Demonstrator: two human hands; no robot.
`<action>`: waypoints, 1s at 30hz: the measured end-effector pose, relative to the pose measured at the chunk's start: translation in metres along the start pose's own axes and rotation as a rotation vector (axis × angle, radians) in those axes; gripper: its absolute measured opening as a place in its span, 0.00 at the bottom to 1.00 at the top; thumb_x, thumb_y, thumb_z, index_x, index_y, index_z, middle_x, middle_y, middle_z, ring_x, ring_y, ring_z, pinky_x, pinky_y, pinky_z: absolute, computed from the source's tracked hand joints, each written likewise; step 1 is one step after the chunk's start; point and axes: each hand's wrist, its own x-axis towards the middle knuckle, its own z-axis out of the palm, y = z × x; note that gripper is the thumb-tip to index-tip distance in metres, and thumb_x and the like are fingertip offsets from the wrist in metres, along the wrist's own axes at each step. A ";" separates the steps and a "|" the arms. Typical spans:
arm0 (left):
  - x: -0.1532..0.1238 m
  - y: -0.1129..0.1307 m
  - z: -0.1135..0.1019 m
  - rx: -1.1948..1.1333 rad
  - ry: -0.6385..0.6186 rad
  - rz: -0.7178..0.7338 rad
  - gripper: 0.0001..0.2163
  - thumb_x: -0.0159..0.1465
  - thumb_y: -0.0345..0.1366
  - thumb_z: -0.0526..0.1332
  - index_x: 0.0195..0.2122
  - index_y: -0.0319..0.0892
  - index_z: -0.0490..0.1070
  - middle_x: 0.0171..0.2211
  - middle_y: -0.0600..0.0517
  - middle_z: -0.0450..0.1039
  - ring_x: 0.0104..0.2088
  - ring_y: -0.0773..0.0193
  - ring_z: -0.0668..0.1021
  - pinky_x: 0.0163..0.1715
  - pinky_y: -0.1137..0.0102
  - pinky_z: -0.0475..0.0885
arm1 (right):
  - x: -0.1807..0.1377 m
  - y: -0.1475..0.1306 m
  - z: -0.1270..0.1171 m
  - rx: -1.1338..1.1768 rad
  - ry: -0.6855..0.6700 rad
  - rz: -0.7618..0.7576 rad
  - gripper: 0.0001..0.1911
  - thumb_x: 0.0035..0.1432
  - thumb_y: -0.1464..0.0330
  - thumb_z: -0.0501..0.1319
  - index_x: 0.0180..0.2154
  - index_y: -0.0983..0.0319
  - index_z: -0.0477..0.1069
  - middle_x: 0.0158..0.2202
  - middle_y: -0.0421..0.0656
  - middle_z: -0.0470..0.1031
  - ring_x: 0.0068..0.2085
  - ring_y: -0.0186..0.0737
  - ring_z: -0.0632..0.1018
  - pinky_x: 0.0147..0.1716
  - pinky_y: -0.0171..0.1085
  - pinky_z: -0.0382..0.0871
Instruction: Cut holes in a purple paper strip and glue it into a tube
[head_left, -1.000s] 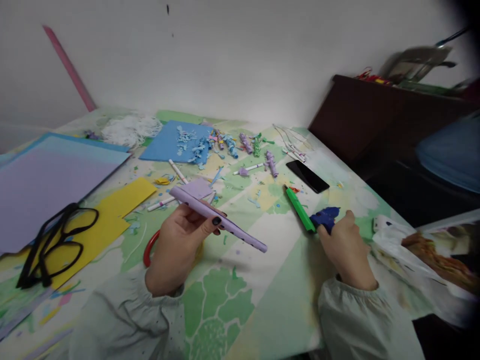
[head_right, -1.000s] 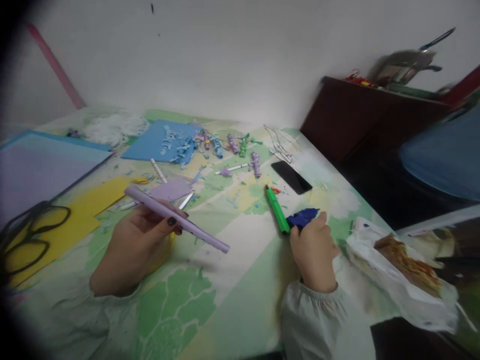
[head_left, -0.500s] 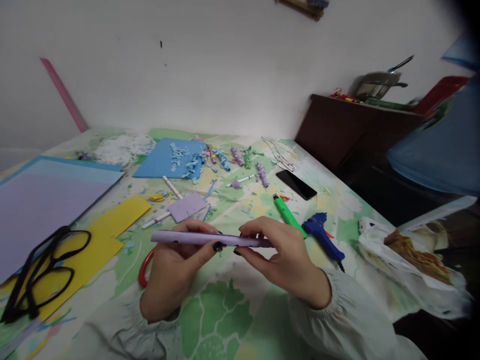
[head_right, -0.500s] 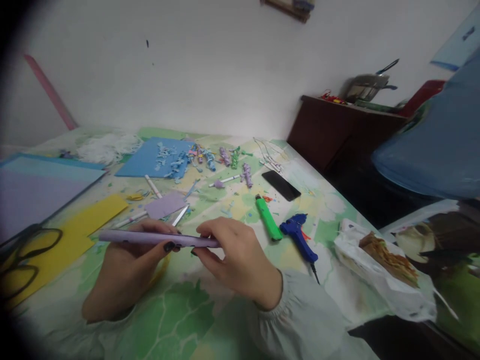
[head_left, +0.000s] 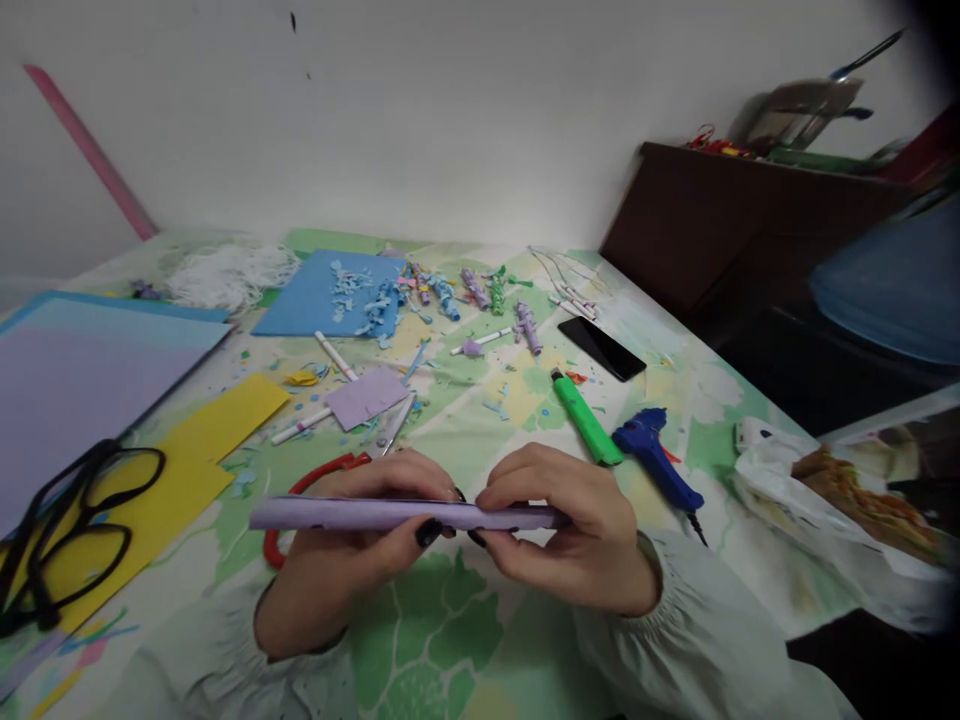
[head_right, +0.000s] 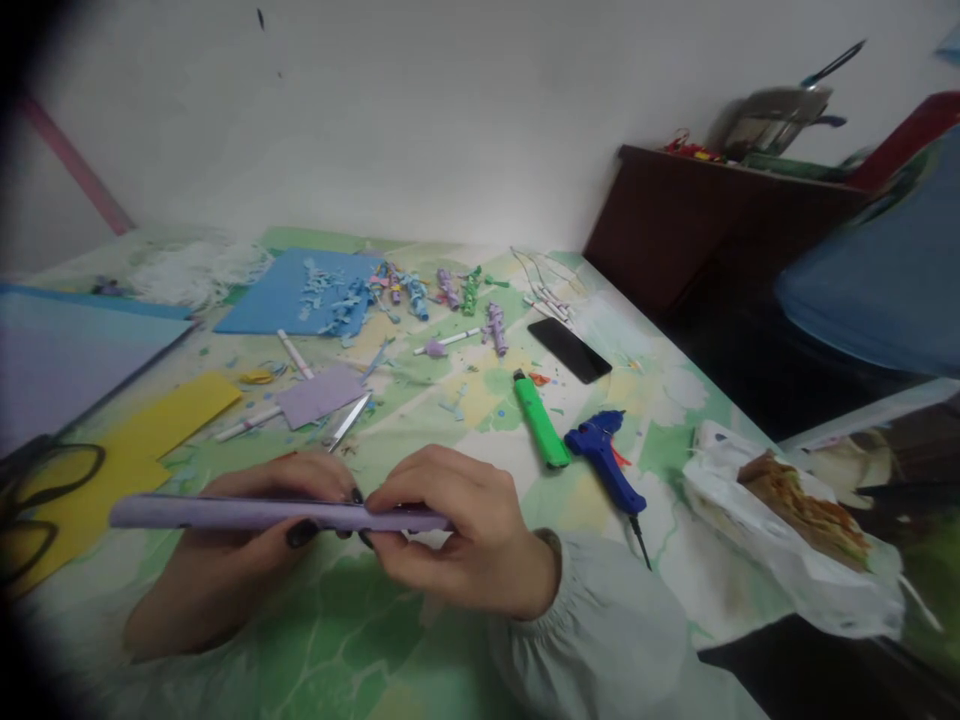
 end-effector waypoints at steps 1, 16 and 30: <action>0.000 0.001 0.000 0.002 -0.006 0.002 0.05 0.57 0.32 0.65 0.31 0.49 0.79 0.29 0.51 0.77 0.33 0.61 0.77 0.36 0.71 0.73 | 0.000 0.000 0.000 0.012 0.005 0.000 0.04 0.55 0.74 0.60 0.34 0.63 0.72 0.28 0.43 0.75 0.29 0.34 0.76 0.27 0.33 0.73; -0.001 0.009 -0.001 -0.078 -0.132 -0.041 0.04 0.59 0.34 0.63 0.33 0.50 0.78 0.31 0.49 0.76 0.34 0.61 0.77 0.34 0.70 0.73 | -0.002 0.002 0.002 0.136 0.036 0.006 0.04 0.50 0.76 0.65 0.32 0.65 0.74 0.28 0.45 0.75 0.28 0.33 0.76 0.26 0.30 0.72; 0.005 0.008 0.002 -0.165 -0.218 0.100 0.06 0.60 0.38 0.64 0.35 0.44 0.78 0.31 0.48 0.75 0.32 0.62 0.77 0.32 0.72 0.73 | -0.004 0.004 0.004 0.170 0.006 -0.008 0.04 0.51 0.77 0.65 0.31 0.66 0.74 0.28 0.46 0.75 0.28 0.32 0.76 0.27 0.30 0.72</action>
